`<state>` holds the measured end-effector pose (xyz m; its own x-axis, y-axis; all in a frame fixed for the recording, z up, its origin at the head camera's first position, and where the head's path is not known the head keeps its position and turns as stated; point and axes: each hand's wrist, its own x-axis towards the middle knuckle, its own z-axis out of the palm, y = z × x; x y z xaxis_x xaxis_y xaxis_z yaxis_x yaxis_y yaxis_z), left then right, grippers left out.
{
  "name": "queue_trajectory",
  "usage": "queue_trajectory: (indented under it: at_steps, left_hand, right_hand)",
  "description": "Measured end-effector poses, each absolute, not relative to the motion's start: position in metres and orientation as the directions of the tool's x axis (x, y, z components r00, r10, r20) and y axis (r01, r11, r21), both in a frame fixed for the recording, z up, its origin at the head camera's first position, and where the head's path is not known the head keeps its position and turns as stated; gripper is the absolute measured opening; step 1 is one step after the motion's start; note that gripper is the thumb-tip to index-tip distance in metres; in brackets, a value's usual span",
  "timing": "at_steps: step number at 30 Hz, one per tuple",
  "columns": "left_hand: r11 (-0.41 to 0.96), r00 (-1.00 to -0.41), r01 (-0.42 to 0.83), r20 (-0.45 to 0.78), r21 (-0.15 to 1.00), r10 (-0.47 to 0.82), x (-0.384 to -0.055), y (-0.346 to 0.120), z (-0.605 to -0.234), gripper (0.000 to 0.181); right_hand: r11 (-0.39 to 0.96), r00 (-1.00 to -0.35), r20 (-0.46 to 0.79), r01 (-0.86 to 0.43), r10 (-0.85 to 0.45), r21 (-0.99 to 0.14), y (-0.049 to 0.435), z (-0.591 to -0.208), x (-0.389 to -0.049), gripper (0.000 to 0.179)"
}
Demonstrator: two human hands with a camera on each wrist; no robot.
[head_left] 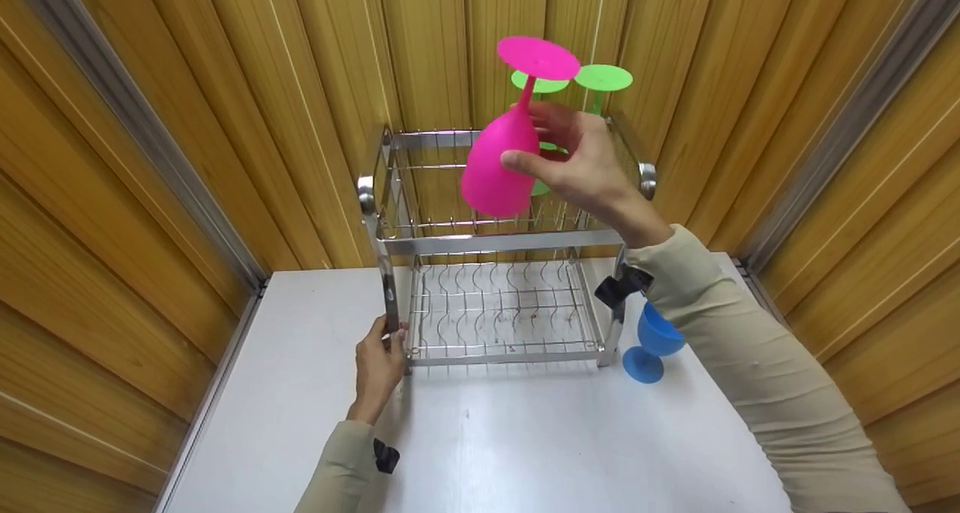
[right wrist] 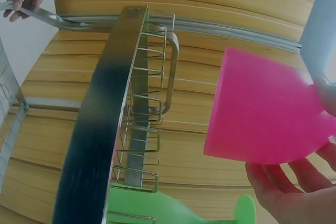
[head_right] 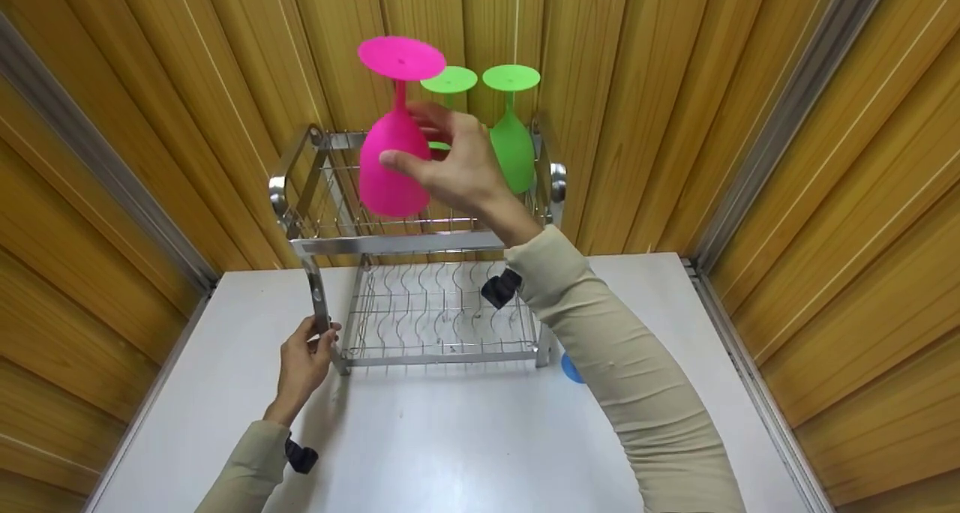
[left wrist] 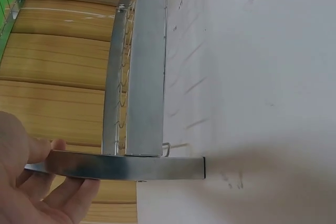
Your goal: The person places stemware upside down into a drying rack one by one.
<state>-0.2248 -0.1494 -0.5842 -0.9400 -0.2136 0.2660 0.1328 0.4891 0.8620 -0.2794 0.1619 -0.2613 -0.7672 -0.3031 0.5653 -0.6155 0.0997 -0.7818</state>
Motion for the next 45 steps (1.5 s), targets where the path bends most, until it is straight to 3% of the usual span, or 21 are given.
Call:
queue_trajectory:
  at_steps: [10, 18, 29, 41, 45]
  left_hand:
    - [0.587, -0.934, 0.119, 0.291, 0.801, -0.208, -0.226, -0.158, -0.59, 0.02]
    - [0.561, -0.951, 0.105, 0.249, 0.821, -0.185, -0.228, -0.163, -0.591, 0.021]
    - [0.537, -0.954, 0.094, 0.23, 0.838, -0.192, -0.229, -0.158, -0.587, 0.022]
    - [0.555, -0.945, 0.119, 0.265, 0.823, -0.19, -0.227, -0.157, -0.588, 0.02]
    - [0.562, -0.946, 0.116, 0.264, 0.819, -0.19, -0.23, -0.156, -0.585, 0.02]
  right_hand:
    - [0.209, -0.827, 0.488, -0.548, -0.279, -0.81, 0.123, -0.255, -0.313, 0.059]
    - [0.293, -0.869, 0.443, -0.493, -0.222, -0.819, 0.101, -0.263, -0.334, 0.064]
    - [0.293, -0.909, 0.38, -0.415, -0.171, -0.861, 0.088, -0.284, -0.355, 0.063]
    - [0.341, -0.926, 0.352, -0.377, -0.135, -0.861, 0.08, -0.302, -0.366, 0.062]
    - [0.37, -0.914, 0.391, -0.402, -0.109, -0.837, 0.081, -0.301, -0.37, 0.052]
